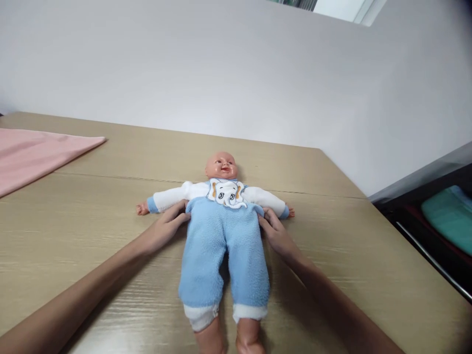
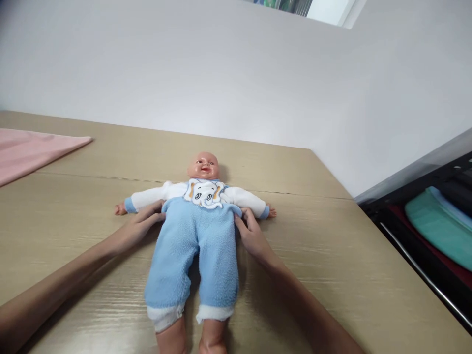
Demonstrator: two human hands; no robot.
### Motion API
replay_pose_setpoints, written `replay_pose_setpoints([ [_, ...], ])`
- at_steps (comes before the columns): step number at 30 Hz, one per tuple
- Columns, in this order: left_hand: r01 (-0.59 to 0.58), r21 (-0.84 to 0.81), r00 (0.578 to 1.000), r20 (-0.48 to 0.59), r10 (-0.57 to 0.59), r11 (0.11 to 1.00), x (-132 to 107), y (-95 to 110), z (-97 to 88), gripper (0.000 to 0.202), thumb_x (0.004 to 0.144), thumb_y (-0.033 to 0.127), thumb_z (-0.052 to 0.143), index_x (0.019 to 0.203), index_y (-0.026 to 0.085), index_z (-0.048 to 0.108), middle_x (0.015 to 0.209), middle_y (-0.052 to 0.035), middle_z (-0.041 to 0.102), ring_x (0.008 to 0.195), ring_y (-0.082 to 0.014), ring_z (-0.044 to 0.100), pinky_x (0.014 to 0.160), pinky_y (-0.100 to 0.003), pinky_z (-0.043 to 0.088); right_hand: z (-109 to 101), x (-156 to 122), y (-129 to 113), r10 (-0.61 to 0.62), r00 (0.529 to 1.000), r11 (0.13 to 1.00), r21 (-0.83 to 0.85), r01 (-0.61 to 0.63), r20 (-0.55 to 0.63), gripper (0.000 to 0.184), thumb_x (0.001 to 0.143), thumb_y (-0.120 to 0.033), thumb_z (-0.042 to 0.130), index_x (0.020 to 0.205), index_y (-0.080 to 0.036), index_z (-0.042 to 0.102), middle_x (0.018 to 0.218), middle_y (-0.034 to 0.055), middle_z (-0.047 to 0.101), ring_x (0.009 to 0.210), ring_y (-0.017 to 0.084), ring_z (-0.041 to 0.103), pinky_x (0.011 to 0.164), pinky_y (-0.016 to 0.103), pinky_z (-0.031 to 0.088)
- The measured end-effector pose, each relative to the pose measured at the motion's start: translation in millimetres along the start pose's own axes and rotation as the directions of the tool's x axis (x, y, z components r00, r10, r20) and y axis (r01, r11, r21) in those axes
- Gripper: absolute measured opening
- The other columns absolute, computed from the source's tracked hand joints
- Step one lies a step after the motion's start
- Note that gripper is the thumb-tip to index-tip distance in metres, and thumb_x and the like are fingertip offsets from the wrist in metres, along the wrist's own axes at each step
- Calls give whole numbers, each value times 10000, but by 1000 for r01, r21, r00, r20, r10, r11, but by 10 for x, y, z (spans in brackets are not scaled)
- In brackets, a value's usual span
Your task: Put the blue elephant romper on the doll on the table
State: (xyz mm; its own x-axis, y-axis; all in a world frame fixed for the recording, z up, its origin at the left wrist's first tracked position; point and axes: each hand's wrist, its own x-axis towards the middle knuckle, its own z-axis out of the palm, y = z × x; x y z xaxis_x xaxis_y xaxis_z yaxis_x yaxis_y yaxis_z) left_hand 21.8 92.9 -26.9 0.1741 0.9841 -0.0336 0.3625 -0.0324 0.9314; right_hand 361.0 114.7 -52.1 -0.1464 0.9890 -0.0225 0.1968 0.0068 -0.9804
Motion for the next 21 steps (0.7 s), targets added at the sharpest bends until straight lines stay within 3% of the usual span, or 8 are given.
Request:
replay_pose_setpoints([
  [2, 97, -297, 992, -53, -117, 950, -5, 24, 117, 228, 920, 473, 633, 913, 248, 602, 931, -22, 701, 1027, -293, 678, 940, -429, 555, 79, 25, 6, 81, 996, 977, 200, -76, -21, 422, 903, -680, 723, 1049, -291, 648, 981, 27, 765, 1009, 282, 708, 893, 419, 599],
  [4, 160, -565, 973, -48, -226, 809, -9, 59, 245, 226, 888, 462, 655, 934, 243, 628, 911, -39, 729, 1003, -310, 715, 871, -433, 590, 138, 61, 6, 137, 990, 922, 368, -120, -20, 448, 852, -672, 772, 1083, -304, 662, 1034, 47, 800, 1069, 317, 735, 906, 460, 618],
  [6, 179, -710, 962, -18, -272, 681, -8, 94, 345, 269, 869, 468, 681, 999, 232, 667, 983, -69, 772, 1040, -338, 736, 866, -452, 605, 168, 93, 5, 141, 990, 888, 444, -120, -15, 460, 820, -657, 800, 1097, -308, 686, 1090, 65, 817, 1135, 342, 741, 936, 492, 622],
  [9, 150, -742, 960, -50, -277, 653, 3, 114, 402, 318, 850, 479, 760, 1033, 232, 678, 1101, -86, 796, 1105, -344, 737, 890, -445, 605, 168, 118, 32, 122, 992, 890, 444, -105, -11, 450, 827, -641, 806, 1114, -308, 709, 1121, 72, 822, 1191, 343, 737, 972, 503, 617],
  [12, 123, -730, 957, -92, -274, 673, 25, 85, 363, 360, 834, 494, 829, 1034, 248, 660, 1139, -75, 798, 1130, -334, 736, 891, -423, 600, 142, 121, 103, 121, 992, 919, 382, -101, -31, 459, 840, -671, 794, 1075, -292, 688, 1061, 64, 813, 1078, 317, 756, 896, 470, 626],
  [15, 152, -738, 971, -13, -239, 658, 46, 44, 263, 381, 825, 454, 851, 1100, 245, 691, 1152, -76, 804, 1158, -345, 734, 931, -427, 592, 98, 125, 165, 97, 993, 957, 279, -74, -68, 508, 802, -717, 823, 977, -276, 644, 936, 33, 770, 886, 263, 728, 786, 409, 604],
  [18, 175, -727, 982, 84, -168, 664, 56, 9, 147, 366, 852, 418, 826, 1148, 218, 745, 1175, -102, 808, 1193, -362, 724, 988, -444, 577, 46, 115, 168, 56, 994, 973, 227, -33, -96, 562, 712, -700, 915, 892, -267, 605, 836, 5, 711, 820, 234, 676, 761, 374, 562],
  [21, 175, -727, 984, 105, -144, 664, 60, -37, 76, 350, 904, 435, 800, 1167, 206, 773, 1183, -123, 807, 1214, -366, 711, 1025, -459, 562, -21, 70, 100, -19, 996, 996, 82, 26, -85, 522, 765, -676, 895, 895, -260, 608, 814, 15, 689, 795, 239, 661, 737, 379, 535],
])
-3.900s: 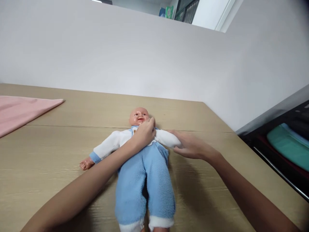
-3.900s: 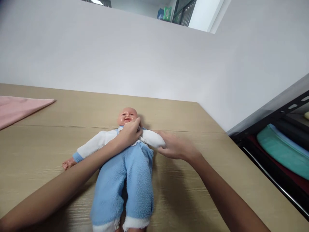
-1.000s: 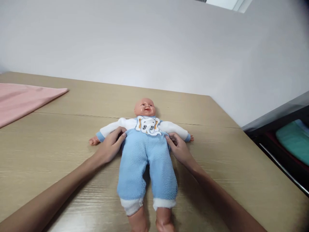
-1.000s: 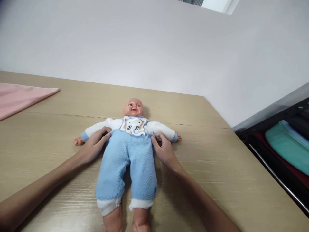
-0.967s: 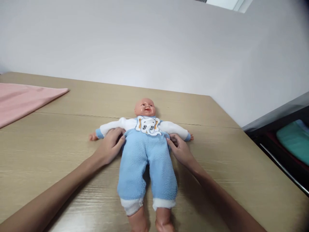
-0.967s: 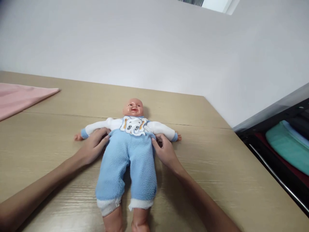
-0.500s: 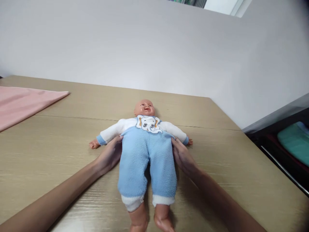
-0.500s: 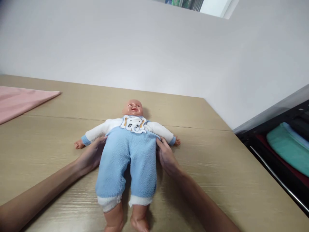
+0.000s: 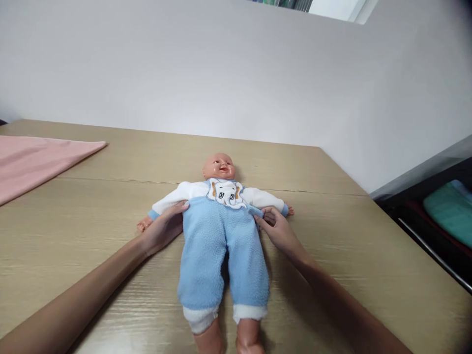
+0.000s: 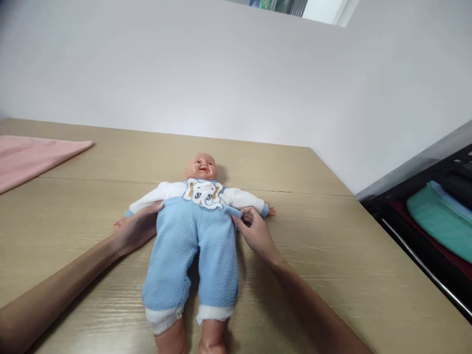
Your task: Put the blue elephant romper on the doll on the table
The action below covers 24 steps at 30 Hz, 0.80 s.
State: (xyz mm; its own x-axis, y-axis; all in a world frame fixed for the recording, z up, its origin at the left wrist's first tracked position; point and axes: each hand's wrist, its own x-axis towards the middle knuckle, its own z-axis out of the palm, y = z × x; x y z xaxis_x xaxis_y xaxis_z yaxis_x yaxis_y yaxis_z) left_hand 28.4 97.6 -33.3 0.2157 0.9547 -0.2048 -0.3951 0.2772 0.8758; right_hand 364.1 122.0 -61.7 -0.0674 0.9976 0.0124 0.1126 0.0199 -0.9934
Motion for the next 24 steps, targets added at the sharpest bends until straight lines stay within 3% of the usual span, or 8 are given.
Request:
replay_pose_setpoints([
  [3, 6, 21, 1000, -8, -5, 1000, 23, -28, -52, 329, 933, 475, 792, 1149, 228, 782, 1134, -122, 806, 1182, -355, 718, 1014, -452, 563, -128, -35, -141, -134, 991, 948, -290, 128, -1, 441, 879, -635, 815, 1003, -256, 626, 845, 35, 696, 748, 246, 648, 730, 408, 527],
  [5, 4, 55, 1000, -9, -4, 998, 44, -49, -75, 312, 920, 500, 816, 1086, 238, 778, 1091, -114, 797, 1126, -337, 726, 976, -430, 568, -266, -23, -247, -303, 953, 823, -508, 255, -12, 398, 914, -579, 798, 1079, -254, 639, 922, 62, 716, 791, 263, 647, 796, 442, 530],
  [8, -2, 140, 999, -49, 9, 990, 51, -38, -91, 359, 862, 551, 876, 964, 237, 736, 993, -73, 762, 989, -285, 715, 870, -374, 556, -514, 65, -332, -502, 857, 549, -722, 422, 118, 405, 933, -488, 793, 1237, -249, 669, 1212, 130, 742, 1108, 352, 664, 1016, 525, 491],
  [10, -11, 295, 994, -97, 42, 955, 31, 10, -84, 431, 842, 635, 866, 944, 241, 723, 924, -38, 727, 895, -254, 677, 782, -336, 515, -660, 149, -306, -502, 837, 467, -746, 476, 219, 515, 934, -463, 792, 1383, -259, 645, 1401, 144, 708, 1303, 394, 615, 1118, 560, 441],
  [14, -100, 741, 967, -85, 241, 663, -41, 160, -47, 495, 882, 734, 751, 786, 252, 689, 758, -21, 660, 734, -252, 573, 686, -334, 399, -822, 281, -181, -397, 859, 529, -683, 503, 325, 528, 953, -444, 756, 1443, -276, 650, 1378, 122, 755, 1240, 367, 679, 1084, 529, 482],
  [17, -213, 884, 908, 23, 417, 416, -94, 253, -44, 449, 883, 636, 788, 684, 272, 618, 689, -33, 626, 694, -274, 529, 691, -352, 357, -853, 322, -228, -450, 850, 500, -711, 495, 276, 428, 929, -399, 748, 1333, -261, 725, 1210, 106, 806, 1078, 344, 713, 990, 505, 520],
  [21, -245, 950, 811, 90, 578, 196, -121, 360, -15, 342, 898, 567, 778, 780, 283, 629, 786, -75, 647, 860, -348, 553, 849, -403, 401, -822, 369, -581, -662, 714, 229, -846, 481, 227, 419, 874, -341, 756, 1281, -238, 764, 1084, 106, 785, 1047, 357, 676, 1127, 609, 465],
  [24, -274, 960, 773, 189, 606, 50, -64, 449, 127, 312, 988, 575, 654, 979, 264, 636, 1007, -115, 698, 1031, -385, 562, 977, -469, 406, -740, 442, -994, -761, 590, 76, -867, 493, 269, 397, 867, -372, 790, 1247, -259, 769, 1149, 104, 763, 1160, 376, 661, 1309, 689, 276],
])
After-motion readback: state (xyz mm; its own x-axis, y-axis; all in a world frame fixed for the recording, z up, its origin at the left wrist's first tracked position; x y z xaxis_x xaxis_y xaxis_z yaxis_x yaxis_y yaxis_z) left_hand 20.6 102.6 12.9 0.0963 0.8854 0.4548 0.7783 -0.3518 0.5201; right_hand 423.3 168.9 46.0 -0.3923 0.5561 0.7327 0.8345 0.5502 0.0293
